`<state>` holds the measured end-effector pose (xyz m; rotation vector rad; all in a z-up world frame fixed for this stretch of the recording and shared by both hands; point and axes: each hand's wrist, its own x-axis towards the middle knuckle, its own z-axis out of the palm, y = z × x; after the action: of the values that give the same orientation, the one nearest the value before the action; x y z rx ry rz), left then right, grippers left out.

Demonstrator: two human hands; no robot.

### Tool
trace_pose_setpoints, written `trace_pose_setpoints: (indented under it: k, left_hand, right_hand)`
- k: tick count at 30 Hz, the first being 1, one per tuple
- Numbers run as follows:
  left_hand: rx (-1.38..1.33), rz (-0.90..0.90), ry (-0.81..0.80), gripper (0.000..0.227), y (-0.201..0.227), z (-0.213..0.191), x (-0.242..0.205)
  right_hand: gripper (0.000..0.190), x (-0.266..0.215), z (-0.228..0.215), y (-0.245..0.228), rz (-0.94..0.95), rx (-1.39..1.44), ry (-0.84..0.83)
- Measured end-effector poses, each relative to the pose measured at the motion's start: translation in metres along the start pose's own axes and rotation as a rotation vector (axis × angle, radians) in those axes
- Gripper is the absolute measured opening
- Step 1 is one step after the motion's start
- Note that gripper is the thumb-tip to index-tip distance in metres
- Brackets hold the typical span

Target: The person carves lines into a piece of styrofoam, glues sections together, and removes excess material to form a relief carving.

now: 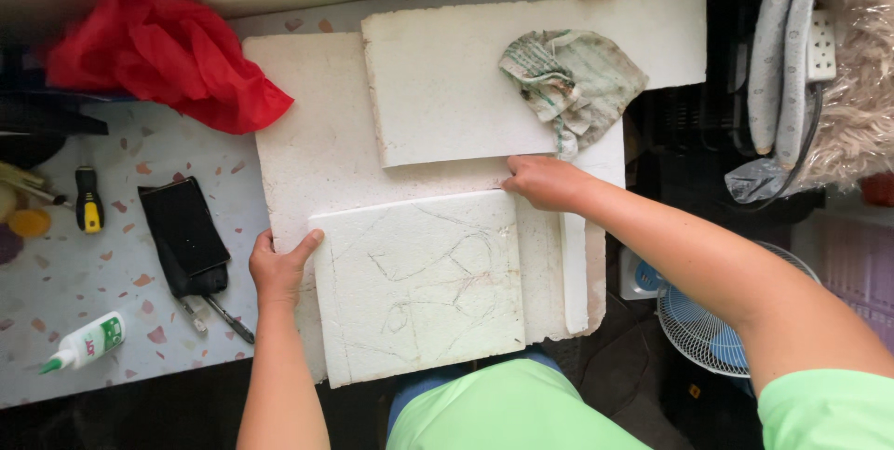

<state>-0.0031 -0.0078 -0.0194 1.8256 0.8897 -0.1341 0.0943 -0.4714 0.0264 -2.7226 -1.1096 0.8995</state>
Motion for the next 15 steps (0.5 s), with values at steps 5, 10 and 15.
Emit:
trace_pose_setpoints:
  k: [5,10,15]
  left_hand:
    - [0.017,0.020,0.003,0.080,-0.006,0.001,0.003]
    - [-0.010,0.020,-0.001,0.078,0.007,0.000,-0.004]
    - [-0.039,0.033,-0.018,0.075,0.001,0.003,0.002]
  right_hand:
    - [0.013,-0.010,-0.006,0.000,0.018,0.011,0.011]
    - [0.014,-0.015,0.012,0.012,0.016,-0.011,0.052]
    - [0.013,-0.023,0.009,0.014,0.030,0.020,0.070]
